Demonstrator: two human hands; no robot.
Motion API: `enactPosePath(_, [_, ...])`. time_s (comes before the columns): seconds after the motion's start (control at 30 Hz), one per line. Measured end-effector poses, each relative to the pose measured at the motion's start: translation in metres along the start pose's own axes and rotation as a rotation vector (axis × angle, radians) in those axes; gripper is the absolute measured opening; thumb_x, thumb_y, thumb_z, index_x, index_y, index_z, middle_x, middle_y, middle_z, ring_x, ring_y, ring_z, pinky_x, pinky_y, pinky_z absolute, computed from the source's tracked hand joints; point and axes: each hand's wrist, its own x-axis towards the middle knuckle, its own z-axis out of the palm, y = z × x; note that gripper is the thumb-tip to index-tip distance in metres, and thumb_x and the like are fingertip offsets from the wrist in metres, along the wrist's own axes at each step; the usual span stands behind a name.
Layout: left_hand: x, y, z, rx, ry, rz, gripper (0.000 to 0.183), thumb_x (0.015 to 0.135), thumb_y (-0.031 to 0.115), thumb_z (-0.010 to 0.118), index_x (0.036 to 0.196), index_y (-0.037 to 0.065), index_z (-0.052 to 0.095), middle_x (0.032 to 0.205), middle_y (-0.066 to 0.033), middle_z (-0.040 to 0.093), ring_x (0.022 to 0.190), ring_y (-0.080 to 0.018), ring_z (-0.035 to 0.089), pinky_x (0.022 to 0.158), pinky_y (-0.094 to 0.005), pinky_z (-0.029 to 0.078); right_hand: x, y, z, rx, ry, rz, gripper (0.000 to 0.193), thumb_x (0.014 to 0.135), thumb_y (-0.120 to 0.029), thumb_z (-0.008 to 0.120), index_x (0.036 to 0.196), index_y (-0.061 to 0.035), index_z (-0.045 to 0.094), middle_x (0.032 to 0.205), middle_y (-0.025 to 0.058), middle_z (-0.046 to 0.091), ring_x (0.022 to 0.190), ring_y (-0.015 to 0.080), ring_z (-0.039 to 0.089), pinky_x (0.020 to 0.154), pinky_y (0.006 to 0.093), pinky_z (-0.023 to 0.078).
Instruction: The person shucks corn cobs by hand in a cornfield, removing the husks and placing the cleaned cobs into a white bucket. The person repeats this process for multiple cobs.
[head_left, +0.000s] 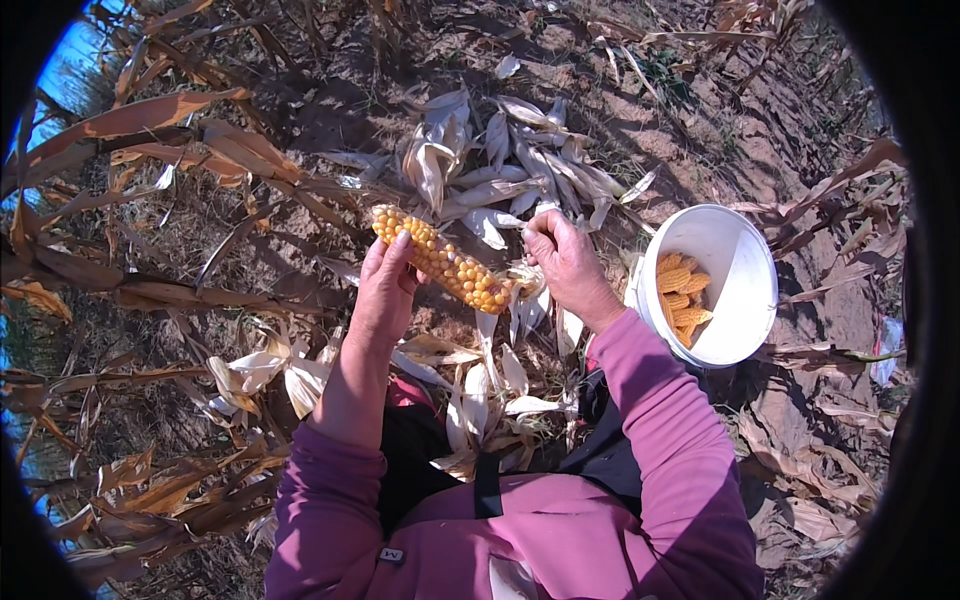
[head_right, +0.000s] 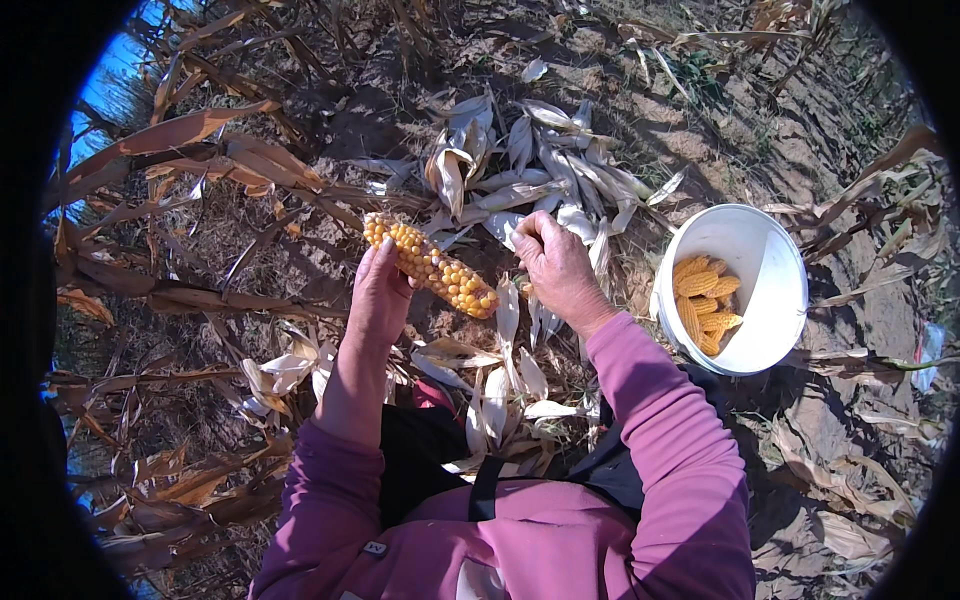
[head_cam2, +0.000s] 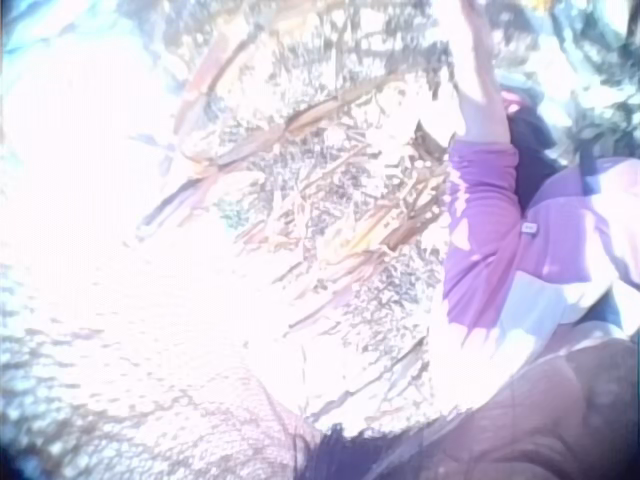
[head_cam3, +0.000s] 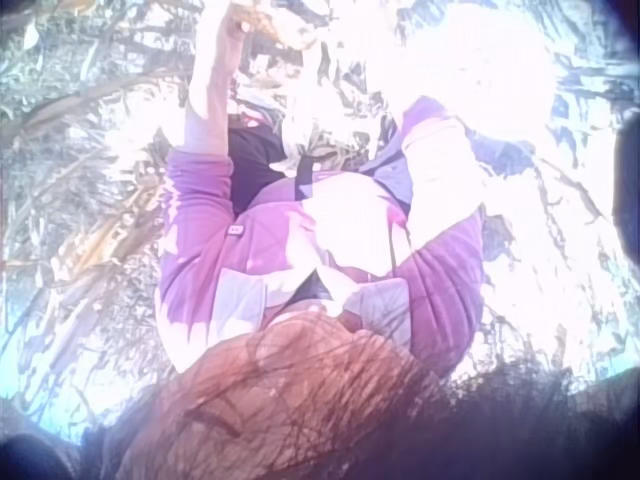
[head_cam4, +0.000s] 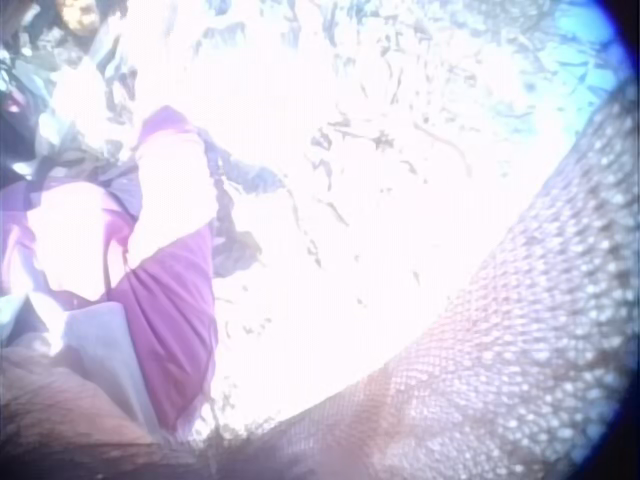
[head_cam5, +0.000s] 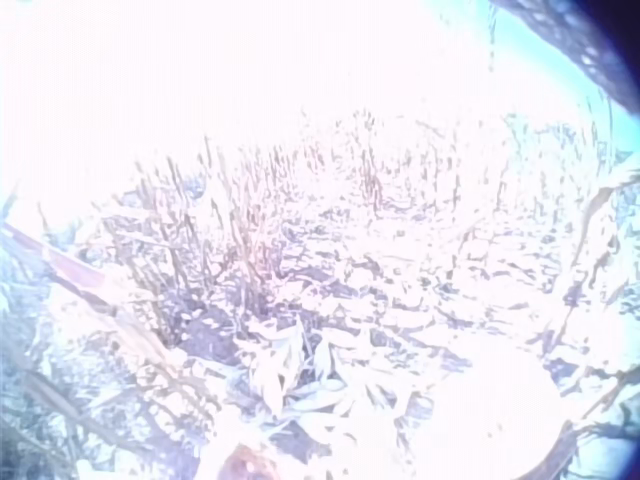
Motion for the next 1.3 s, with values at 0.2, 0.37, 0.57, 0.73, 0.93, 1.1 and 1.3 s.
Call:
enactPosePath(0.2, [0.001, -0.001, -0.004, 0.007, -0.026, -0.011, 0.027, 0.094, 0.024, 0.058, 0.112, 0.005, 0.051, 0.105, -0.0054, 0.062, 0.094, -0.0129, 0.062, 0.080, -0.0282, 0.053, -0.004, -0.007, 0.004, 0.025, -0.175, -0.031, 0.026, 0.095, -0.024, 0.058, 0.102, 0.0009, 0.062, 0.084, 0.0016, 0.062, 0.077, 0.0081, 0.058, 0.071, 0.0240, 0.048])
enactPosePath(0.37, [-0.001, 0.002, 0.004, 0.052, -0.026, 0.006, 0.023, 0.096, 0.022, 0.056, 0.114, 0.007, 0.052, 0.101, -0.0012, 0.061, 0.087, -0.0073, 0.058, 0.068, -0.0206, 0.045, -0.009, -0.023, 0.003, -0.006, -0.294, -0.070, 0.021, 0.088, -0.020, 0.066, 0.099, -0.0017, 0.067, 0.082, 0.0081, 0.068, 0.075, 0.0140, 0.064, 0.072, 0.0280, 0.050])
enactPosePath(0.57, [-0.006, 0.003, 0.011, 0.186, -0.027, -0.004, 0.027, 0.094, 0.025, 0.059, 0.115, 0.009, 0.053, 0.105, 0.0000, 0.061, 0.093, -0.0072, 0.057, 0.076, -0.0225, 0.044, -0.011, -0.022, 0.006, -0.272, -0.243, -0.304, 0.015, 0.087, -0.017, 0.063, 0.092, -0.0035, 0.064, 0.081, 0.0102, 0.066, 0.076, 0.0258, 0.066, 0.068, 0.0343, 0.052])
enactPosePath(0.73, [-0.005, 0.001, 0.008, 0.195, -0.032, -0.018, 0.030, 0.094, 0.025, 0.058, 0.117, 0.008, 0.053, 0.107, -0.0012, 0.060, 0.098, -0.0098, 0.057, 0.081, -0.0246, 0.045, -0.012, -0.015, 0.006, -0.445, -0.170, -0.364, 0.011, 0.087, -0.010, 0.059, 0.094, -0.0022, 0.058, 0.082, 0.0115, 0.063, 0.074, 0.0281, 0.063, 0.066, 0.0335, 0.051])
enactPosePath(0.93, [0.001, -0.001, 0.001, -0.006, -0.036, -0.027, 0.035, 0.094, 0.022, 0.054, 0.122, 0.002, 0.049, 0.112, -0.0079, 0.061, 0.101, -0.0172, 0.061, 0.089, -0.0322, 0.049, 0.000, -0.009, -0.003, -0.122, -0.043, -0.283, 0.012, 0.087, -0.006, 0.054, 0.097, 0.0000, 0.057, 0.087, 0.0079, 0.063, 0.081, 0.0192, 0.063, 0.076, 0.0312, 0.051])
enactPosePath(1.1, [0.000, 0.003, 0.008, -0.017, -0.163, -0.045, 0.040, 0.091, 0.025, 0.054, 0.121, -0.001, 0.048, 0.110, -0.0130, 0.062, 0.101, -0.0227, 0.062, 0.091, -0.0349, 0.049, -0.012, -0.028, 0.001, 0.118, -0.253, -0.056, 0.021, 0.088, -0.019, 0.062, 0.097, -0.0005, 0.064, 0.087, 0.0055, 0.064, 0.080, 0.0136, 0.062, 0.076, 0.0279, 0.051])
enactPosePath(1.3, [-0.001, 0.003, 0.012, 0.038, -0.191, -0.062, 0.040, 0.091, 0.025, 0.055, 0.120, -0.001, 0.048, 0.110, -0.0155, 0.062, 0.102, -0.0249, 0.062, 0.092, -0.0358, 0.048, -0.015, -0.034, 0.005, 0.067, -0.268, -0.191, 0.017, 0.084, -0.015, 0.070, 0.095, -0.0023, 0.067, 0.081, 0.0044, 0.064, 0.077, 0.0120, 0.062, 0.072, 0.0260, 0.051])
